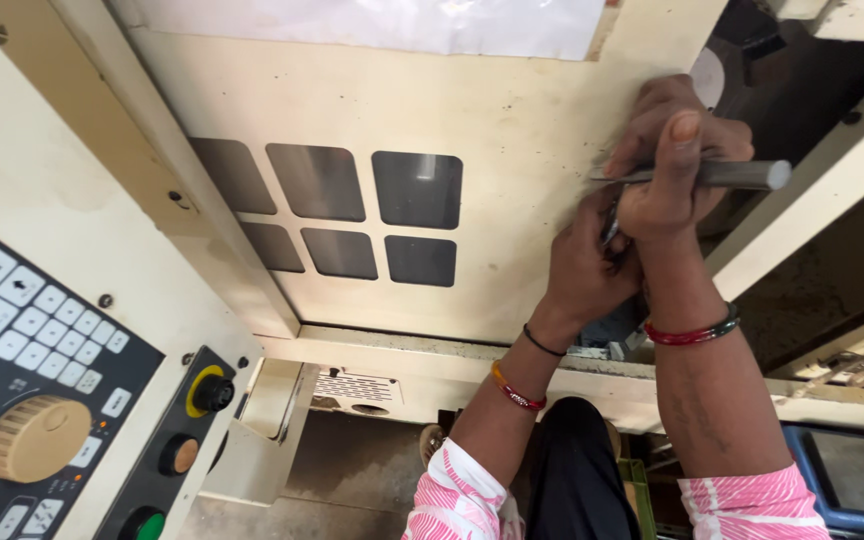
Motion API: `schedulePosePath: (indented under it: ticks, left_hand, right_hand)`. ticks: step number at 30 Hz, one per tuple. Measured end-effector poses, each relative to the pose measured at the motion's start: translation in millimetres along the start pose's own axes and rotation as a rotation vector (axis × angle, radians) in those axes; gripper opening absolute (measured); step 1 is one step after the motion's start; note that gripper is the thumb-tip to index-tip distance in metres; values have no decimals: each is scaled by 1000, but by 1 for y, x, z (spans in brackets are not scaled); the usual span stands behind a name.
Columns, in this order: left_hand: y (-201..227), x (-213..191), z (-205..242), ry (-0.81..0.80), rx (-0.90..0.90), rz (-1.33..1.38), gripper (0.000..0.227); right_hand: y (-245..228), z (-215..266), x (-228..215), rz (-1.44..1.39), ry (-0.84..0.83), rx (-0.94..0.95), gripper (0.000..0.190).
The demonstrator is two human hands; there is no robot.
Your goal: The person opens a machine door, uses a hex key to adjust internal components, and then closes the door. The task involves precise tool manipulation inside the machine.
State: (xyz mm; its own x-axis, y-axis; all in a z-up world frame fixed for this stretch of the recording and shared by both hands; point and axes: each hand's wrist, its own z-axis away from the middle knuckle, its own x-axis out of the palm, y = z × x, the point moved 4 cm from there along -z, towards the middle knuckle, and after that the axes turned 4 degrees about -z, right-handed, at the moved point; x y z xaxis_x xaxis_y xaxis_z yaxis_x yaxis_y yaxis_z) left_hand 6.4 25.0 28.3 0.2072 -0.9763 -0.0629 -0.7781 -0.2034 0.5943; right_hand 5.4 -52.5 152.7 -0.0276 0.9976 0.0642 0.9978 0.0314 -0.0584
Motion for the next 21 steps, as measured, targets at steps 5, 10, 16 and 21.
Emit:
schedulePosePath:
  ticks: [5, 10, 16, 21]
  left_hand:
    - [-15, -36, -9, 128, 115, -85, 60]
    - [-38, -56, -20, 223, 192, -138, 59]
    - [-46, -81, -44, 368, 329, -374, 48]
    - [-59, -90, -67, 477, 375, -404, 44]
  right_hand:
    - [7, -7, 43, -9, -7, 35, 65]
    - [18, -16, 68, -37, -22, 45, 68]
    - [42, 16, 52, -683, 300, 304, 50]
    - [153, 96, -19, -627, 708, 940, 33]
